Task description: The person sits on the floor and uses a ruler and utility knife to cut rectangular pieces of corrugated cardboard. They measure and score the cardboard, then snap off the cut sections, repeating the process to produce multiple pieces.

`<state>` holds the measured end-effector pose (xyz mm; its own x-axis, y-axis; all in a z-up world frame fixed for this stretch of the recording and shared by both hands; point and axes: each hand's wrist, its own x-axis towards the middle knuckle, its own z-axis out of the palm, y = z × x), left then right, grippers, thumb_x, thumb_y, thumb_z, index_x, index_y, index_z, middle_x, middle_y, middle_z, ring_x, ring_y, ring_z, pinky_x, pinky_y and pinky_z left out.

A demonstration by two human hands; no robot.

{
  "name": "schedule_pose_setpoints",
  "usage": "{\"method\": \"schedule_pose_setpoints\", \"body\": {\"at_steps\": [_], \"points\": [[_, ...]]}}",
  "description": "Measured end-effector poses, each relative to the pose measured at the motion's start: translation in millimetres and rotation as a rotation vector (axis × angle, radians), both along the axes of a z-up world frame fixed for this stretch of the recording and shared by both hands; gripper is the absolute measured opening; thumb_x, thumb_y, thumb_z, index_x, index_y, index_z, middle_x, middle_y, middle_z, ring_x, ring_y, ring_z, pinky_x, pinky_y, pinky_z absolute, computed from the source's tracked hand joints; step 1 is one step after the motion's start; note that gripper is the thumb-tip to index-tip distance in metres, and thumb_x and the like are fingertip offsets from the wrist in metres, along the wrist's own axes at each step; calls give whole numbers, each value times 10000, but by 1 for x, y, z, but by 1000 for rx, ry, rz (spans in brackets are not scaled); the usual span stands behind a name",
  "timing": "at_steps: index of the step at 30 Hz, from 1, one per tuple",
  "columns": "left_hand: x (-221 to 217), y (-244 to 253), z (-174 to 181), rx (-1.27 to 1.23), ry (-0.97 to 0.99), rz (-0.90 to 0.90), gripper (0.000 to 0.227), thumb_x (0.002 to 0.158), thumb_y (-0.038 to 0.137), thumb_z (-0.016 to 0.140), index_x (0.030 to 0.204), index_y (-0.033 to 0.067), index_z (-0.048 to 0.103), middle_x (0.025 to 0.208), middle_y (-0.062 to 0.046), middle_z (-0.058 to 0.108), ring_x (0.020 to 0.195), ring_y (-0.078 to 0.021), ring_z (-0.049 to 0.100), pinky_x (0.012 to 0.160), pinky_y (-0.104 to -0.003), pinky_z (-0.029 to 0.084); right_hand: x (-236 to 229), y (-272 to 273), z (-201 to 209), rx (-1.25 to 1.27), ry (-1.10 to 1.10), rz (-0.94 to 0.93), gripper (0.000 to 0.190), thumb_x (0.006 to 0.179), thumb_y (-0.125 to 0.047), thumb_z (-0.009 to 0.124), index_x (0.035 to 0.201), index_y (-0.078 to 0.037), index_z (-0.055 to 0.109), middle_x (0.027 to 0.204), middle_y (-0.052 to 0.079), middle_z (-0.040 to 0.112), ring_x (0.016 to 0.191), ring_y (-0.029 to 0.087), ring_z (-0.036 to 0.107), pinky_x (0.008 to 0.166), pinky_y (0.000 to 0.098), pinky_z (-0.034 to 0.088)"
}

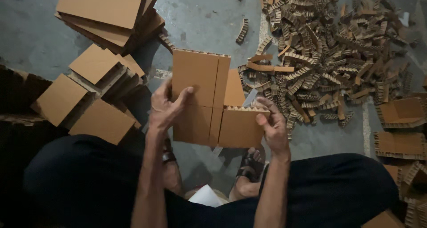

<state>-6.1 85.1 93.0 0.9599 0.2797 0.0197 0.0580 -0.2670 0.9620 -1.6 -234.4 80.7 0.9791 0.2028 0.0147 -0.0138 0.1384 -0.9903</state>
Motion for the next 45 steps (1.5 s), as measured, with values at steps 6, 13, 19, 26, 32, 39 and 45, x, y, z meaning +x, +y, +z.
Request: {"method": "schedule_pose_setpoints", "body": {"at_steps": [6, 13, 19, 26, 32, 39, 45], "points": [[-10, -19, 6, -475, 91, -157, 537, 915, 425, 702, 1207, -26, 680, 969, -115, 750, 814, -170, 725, 673, -310, 620, -3, 3, -5, 423, 213, 52, 522, 1048, -292, 574, 1484, -26, 463, 1052, 103, 720, 920, 190, 697, 827, 321, 577], [-19, -45, 6, -761, 127, -183, 459, 981, 389, 665, 1150, -38, 693, 951, -104, 764, 776, -158, 729, 659, -285, 613, -5, 42, -48, 662, 453, 231, 441, 1250, -333, 493, 1389, 82, 547, 1108, 165, 700, 942, 233, 685, 770, 340, 577], [-31, -47, 29, -467, 64, -34, 402, 925, 319, 715, 1172, 7, 659, 961, -97, 762, 796, -150, 753, 662, -278, 637, 3, 48, -16, -563, 336, -371, 519, 1005, -338, 506, 1456, -84, 541, 1335, 93, 599, 1156, 244, 613, 921, 374, 519], [-42, -68, 59, -52, -7, 18, 366, 879, 274, 798, 1080, -3, 668, 908, -123, 792, 777, -175, 793, 654, -300, 639, -16, 56, 32, -509, -193, -340, 498, 1092, -417, 425, 1323, -14, 602, 1167, 191, 713, 1088, 331, 693, 942, 404, 551], [-55, -73, 69, -65, -107, -41, 356, 901, 254, 778, 1107, -12, 663, 911, -114, 791, 786, -178, 796, 670, -293, 636, -25, 66, 3, -459, -79, -344, 576, 1145, -449, 288, 1078, 6, 635, 971, 168, 700, 852, 336, 663, 782, 436, 519], [-59, -80, 53, -608, 92, -210, 409, 941, 260, 687, 1241, -12, 631, 1059, -103, 742, 915, -153, 726, 774, -298, 624, -30, 46, -29, 670, 122, 80, 446, 1196, -404, 368, 1312, -33, 587, 1111, 109, 637, 983, 210, 627, 821, 360, 537], [-55, -75, 34, -612, 50, -204, 410, 959, 269, 685, 1236, -29, 634, 1054, -101, 745, 915, -153, 720, 785, -309, 617, -31, 56, -4, 499, 376, -45, 695, 971, -621, 405, 1216, -9, 624, 1036, 93, 703, 882, 180, 674, 780, 340, 569]]}}
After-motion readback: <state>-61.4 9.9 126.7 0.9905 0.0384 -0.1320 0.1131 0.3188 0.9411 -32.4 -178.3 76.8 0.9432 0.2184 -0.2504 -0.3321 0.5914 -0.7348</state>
